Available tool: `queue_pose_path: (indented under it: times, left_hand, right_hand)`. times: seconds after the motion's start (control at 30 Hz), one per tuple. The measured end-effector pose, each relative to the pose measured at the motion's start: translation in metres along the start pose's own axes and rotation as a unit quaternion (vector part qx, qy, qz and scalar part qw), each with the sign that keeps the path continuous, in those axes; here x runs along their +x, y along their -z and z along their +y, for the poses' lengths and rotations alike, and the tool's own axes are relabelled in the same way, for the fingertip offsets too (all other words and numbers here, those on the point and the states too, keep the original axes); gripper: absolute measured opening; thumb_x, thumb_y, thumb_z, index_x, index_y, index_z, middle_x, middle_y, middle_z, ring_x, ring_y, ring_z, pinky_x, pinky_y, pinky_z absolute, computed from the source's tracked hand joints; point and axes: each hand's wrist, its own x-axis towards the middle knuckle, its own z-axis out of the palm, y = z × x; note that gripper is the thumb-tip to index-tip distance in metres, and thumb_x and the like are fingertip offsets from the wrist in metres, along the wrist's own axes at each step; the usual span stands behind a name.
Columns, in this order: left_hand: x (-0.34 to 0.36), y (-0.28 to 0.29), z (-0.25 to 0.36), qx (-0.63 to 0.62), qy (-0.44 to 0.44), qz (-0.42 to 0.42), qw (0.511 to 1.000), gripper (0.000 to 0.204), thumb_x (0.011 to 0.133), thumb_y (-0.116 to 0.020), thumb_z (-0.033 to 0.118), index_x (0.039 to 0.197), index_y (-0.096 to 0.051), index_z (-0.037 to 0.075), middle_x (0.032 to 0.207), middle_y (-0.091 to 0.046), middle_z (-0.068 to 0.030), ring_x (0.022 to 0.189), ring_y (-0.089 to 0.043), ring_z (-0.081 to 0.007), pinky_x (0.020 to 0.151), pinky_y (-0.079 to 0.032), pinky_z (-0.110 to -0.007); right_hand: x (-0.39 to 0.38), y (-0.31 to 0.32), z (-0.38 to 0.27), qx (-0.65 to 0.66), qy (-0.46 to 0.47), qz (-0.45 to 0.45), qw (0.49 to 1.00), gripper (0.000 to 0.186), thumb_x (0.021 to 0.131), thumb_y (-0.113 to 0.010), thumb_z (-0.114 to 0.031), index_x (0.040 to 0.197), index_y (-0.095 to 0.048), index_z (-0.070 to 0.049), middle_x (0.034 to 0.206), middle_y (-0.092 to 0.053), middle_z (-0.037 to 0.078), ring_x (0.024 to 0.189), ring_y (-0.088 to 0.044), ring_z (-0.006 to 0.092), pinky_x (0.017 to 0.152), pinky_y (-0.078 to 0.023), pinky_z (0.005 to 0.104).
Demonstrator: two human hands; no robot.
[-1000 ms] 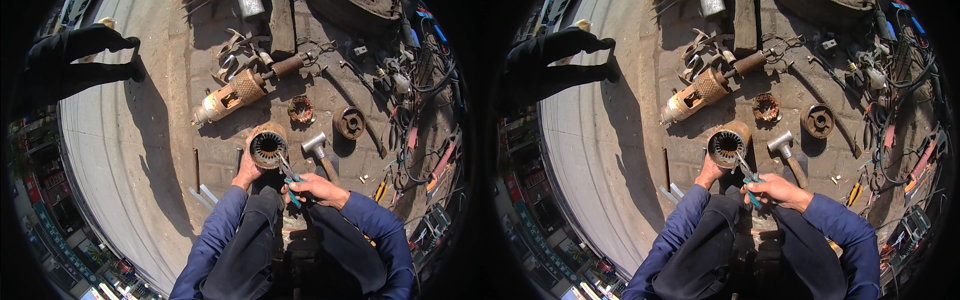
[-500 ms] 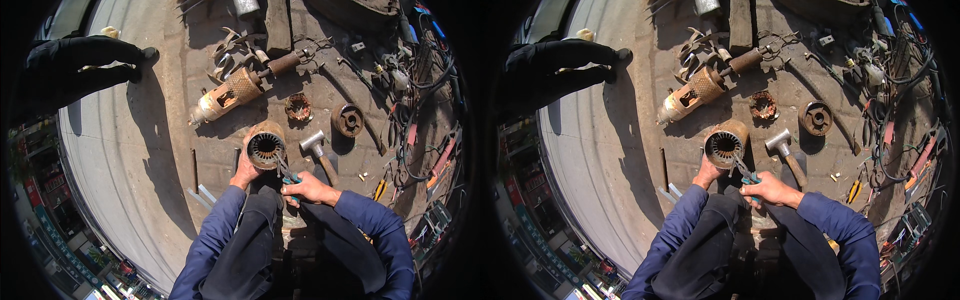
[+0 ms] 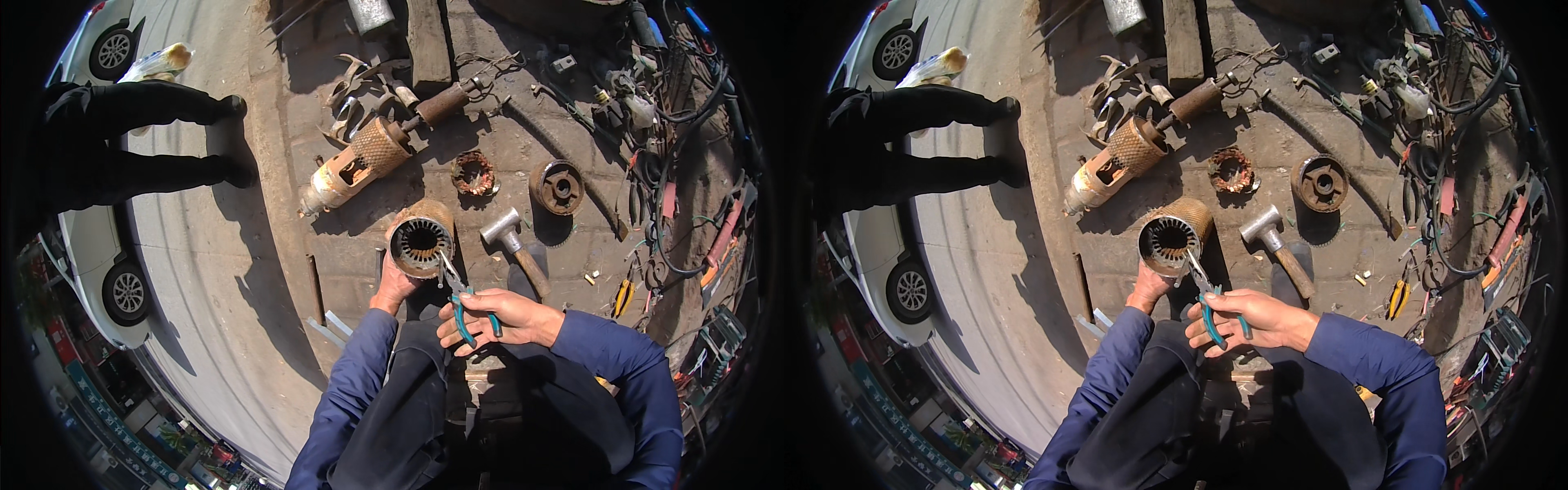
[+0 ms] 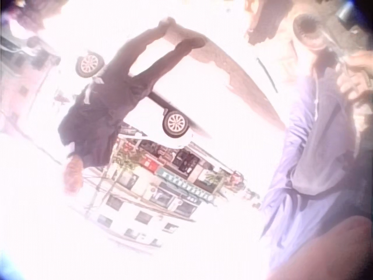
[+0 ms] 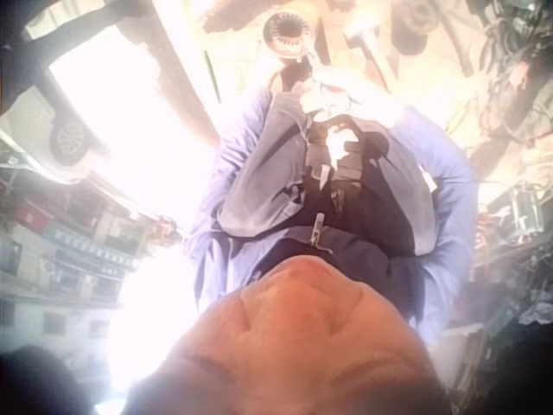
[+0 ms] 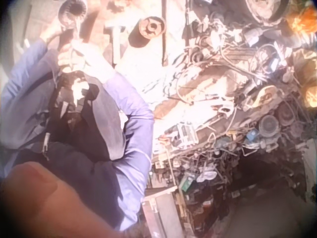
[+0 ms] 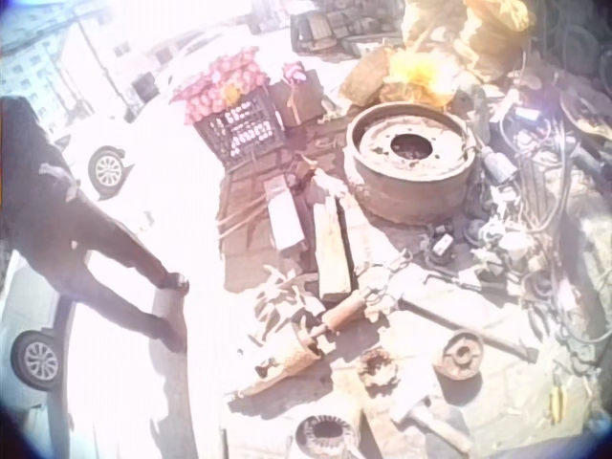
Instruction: The person uses a hammer to repeatedly strike a cylindrical motor component, then switches to pliers to pull and adjust internal parts. The person continues alternating between hammering and using pliers on the same component throughout the clip.
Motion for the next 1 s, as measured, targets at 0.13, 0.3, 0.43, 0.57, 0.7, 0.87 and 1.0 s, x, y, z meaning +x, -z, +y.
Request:
queue_pose_path:
  times: [0.13, 0.3, 0.43, 0.57, 0.7, 0.87, 1.0]
  left_hand:
    - [0.004, 0.001, 0.014, -0.065, 0.006, -0.007, 0.998, 0.095, 0.08, -0.095, 0.017, 0.157, -0.042, 0.002, 0.146, -0.063, -0.0122, 0.134, -0.063, -0.0227, 0.12, -0.046, -0.037]
    - [0.014, 0.013, 0.04, -0.084, -0.066, 0.13, 0.986, 0.12, 0.076, -0.1, 0.024, 0.168, -0.025, 0.006, 0.166, -0.042, -0.0197, 0.151, -0.049, -0.0332, 0.127, -0.039, -0.042]
    - [0.02, 0.021, 0.054, -0.133, -0.12, 0.127, 0.975, 0.109, 0.087, -0.091, 0.019, 0.172, -0.024, 0.012, 0.174, -0.035, -0.0149, 0.16, -0.037, -0.0325, 0.132, -0.032, -0.044]
    - [0.016, 0.023, 0.058, -0.104, -0.086, 0.119, 0.984, 0.107, 0.089, -0.09, 0.022, 0.171, -0.024, 0.01, 0.17, -0.041, -0.0139, 0.156, -0.044, -0.0294, 0.13, -0.035, -0.042]
    - [0.015, 0.019, 0.054, -0.107, -0.085, 0.114, 0.984, 0.104, 0.09, -0.089, 0.024, 0.171, -0.026, 0.008, 0.171, -0.039, -0.0153, 0.156, -0.043, -0.0303, 0.129, -0.034, -0.042]
    - [0.017, 0.018, 0.048, -0.09, -0.104, 0.116, 0.984, 0.103, 0.09, -0.089, 0.027, 0.17, -0.029, 0.004, 0.175, -0.032, -0.0196, 0.159, -0.038, -0.0332, 0.131, -0.033, -0.041]
    - [0.017, 0.017, 0.05, -0.085, -0.101, 0.117, 0.984, 0.098, 0.091, -0.087, 0.027, 0.169, -0.032, 0.004, 0.175, -0.032, -0.0202, 0.16, -0.037, -0.0348, 0.131, -0.032, -0.041]
  right_hand:
    - [0.003, -0.007, -0.001, 0.084, -0.025, -0.019, 0.996, 0.042, 0.114, -0.06, -0.039, 0.126, -0.067, 0.0, 0.1, -0.07, 0.011, 0.09, -0.07, 0.0241, 0.076, -0.06, 0.0415]
    - [0.016, -0.004, 0.007, -0.045, 0.032, 0.071, 0.996, 0.021, 0.108, -0.07, -0.018, 0.097, -0.064, -0.001, 0.083, -0.066, 0.009, 0.069, -0.063, 0.021, 0.06, -0.052, 0.036]
    - [0.036, 0.031, 0.006, -0.252, 0.106, 0.088, 0.958, 0.023, 0.105, -0.069, -0.015, 0.108, -0.069, 0.008, 0.093, -0.075, 0.022, 0.08, -0.076, 0.0318, 0.07, -0.064, 0.0441]
    - [0.045, 0.052, 0.011, -0.203, 0.098, 0.069, 0.972, 0.029, 0.101, -0.074, -0.022, 0.112, -0.067, 0.003, 0.092, -0.073, 0.019, 0.076, -0.073, 0.0309, 0.069, -0.062, 0.044]
    - [0.027, 0.035, 0.009, -0.166, 0.045, 0.089, 0.981, 0.026, 0.106, -0.072, -0.025, 0.12, -0.068, -0.004, 0.094, -0.07, 0.008, 0.077, -0.068, 0.0206, 0.069, -0.057, 0.0342]
    - [-0.004, -0.013, -0.003, -0.019, 0.014, 0.021, 1.0, 0.028, 0.106, -0.072, -0.026, 0.121, -0.067, -0.003, 0.094, -0.068, 0.007, 0.077, -0.066, 0.019, 0.068, -0.056, 0.0328]
    - [-0.017, -0.04, -0.007, 0.046, 0.005, -0.016, 0.999, 0.03, 0.106, -0.072, -0.028, 0.121, -0.066, -0.003, 0.094, -0.066, 0.007, 0.076, -0.065, 0.0178, 0.067, -0.055, 0.0317]
